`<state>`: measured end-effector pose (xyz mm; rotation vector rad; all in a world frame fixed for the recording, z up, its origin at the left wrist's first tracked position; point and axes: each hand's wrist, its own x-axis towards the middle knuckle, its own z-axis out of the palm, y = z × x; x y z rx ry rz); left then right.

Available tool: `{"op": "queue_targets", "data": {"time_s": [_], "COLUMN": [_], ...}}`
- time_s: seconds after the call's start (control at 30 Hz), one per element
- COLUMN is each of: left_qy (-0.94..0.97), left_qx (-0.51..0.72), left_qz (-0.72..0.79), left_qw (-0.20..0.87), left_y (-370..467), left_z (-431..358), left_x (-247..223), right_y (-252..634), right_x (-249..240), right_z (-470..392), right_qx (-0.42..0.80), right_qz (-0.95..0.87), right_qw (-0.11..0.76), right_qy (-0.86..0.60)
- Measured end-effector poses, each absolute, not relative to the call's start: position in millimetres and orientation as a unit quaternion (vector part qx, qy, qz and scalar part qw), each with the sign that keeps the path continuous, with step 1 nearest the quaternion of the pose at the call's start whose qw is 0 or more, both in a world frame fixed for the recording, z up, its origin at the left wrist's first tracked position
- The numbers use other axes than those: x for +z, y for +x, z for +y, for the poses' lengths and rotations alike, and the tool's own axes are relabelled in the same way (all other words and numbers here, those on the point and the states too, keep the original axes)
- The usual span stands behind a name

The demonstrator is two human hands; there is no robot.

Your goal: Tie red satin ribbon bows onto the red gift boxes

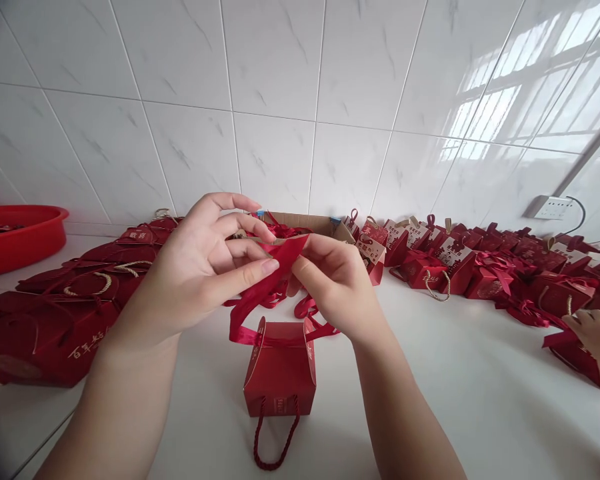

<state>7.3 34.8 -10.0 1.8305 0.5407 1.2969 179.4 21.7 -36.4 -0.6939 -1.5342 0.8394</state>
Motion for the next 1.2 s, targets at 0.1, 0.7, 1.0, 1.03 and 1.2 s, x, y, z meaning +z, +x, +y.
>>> {"op": "queue_targets", "data": {"time_s": [0.1, 0.7, 1.0, 1.03, 1.2], "left_qy": [0.724, 0.757, 0.763, 0.76, 0.759], "left_qx": [0.517, 0.403, 0.333, 0.331, 0.346], "left_qz": [0.223, 0.262, 0.335, 0.342, 0.342], "left_qw": [0.399, 0.444, 0.44, 0.442, 0.433], "left_y": [7, 0, 2, 2, 1], "left_z": [36, 44, 50, 51, 50], "left_x": [-11, -8, -9, -9, -10], "right_y": [179, 189, 200, 198, 193], "right_x": [-37, -37, -25, -24, -25], "right_z": [23, 33, 18, 16, 12], "right_qx": [0.372, 0.489, 0.219, 0.185, 0.113], "right_qz": [-0.668, -0.665, -0.837, -0.842, -0.848], "right_qw": [0.579, 0.521, 0.363, 0.362, 0.372], "right_qy": [-0.283, -0.219, -0.347, -0.356, -0.36]}}
